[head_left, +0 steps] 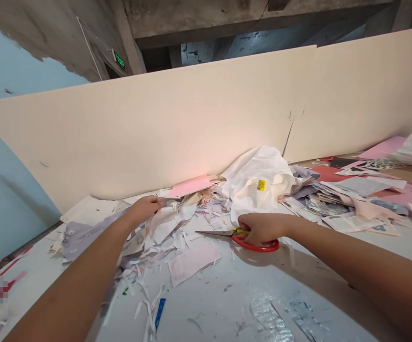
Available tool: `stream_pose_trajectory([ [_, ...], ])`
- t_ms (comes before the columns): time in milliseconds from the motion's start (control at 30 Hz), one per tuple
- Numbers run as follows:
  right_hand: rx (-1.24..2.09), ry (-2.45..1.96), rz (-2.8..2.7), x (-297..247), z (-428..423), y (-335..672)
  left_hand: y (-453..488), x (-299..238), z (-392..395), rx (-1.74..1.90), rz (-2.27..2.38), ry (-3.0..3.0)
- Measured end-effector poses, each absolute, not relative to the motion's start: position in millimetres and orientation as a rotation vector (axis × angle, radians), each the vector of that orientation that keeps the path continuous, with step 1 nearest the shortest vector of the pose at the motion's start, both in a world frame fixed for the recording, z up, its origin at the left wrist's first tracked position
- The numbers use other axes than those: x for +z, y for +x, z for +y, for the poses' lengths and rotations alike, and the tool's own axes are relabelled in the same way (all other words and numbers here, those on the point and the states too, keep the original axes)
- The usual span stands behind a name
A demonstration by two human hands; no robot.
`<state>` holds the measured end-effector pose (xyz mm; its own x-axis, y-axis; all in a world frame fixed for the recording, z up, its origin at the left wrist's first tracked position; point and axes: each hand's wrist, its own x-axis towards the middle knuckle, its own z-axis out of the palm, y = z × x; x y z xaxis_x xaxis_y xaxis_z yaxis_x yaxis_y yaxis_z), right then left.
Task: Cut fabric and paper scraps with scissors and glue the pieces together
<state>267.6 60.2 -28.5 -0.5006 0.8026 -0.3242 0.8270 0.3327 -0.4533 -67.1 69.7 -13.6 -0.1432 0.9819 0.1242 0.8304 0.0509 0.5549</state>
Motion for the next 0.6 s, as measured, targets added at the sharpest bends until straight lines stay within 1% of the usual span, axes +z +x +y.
stream_pose_trajectory([
  [100,-0.842,1.577,2.532,-30,59,264,-68,-8,70,0.782,1.973,1.778],
  [267,-0.888,1.564,2.538,-32,57,264,-64,-9,69,0.889,1.914,1.729],
  [400,-1.027,1.504,2.599,-31,57,265,-76,5,67,1.023,1.886,1.684],
  [500,-1.16,1.474,2.661,-32,58,265,-92,15,62,1.15,1.937,1.641],
  [600,-1.214,1.487,2.668,-33,58,264,-109,17,52,1.243,1.997,1.608],
])
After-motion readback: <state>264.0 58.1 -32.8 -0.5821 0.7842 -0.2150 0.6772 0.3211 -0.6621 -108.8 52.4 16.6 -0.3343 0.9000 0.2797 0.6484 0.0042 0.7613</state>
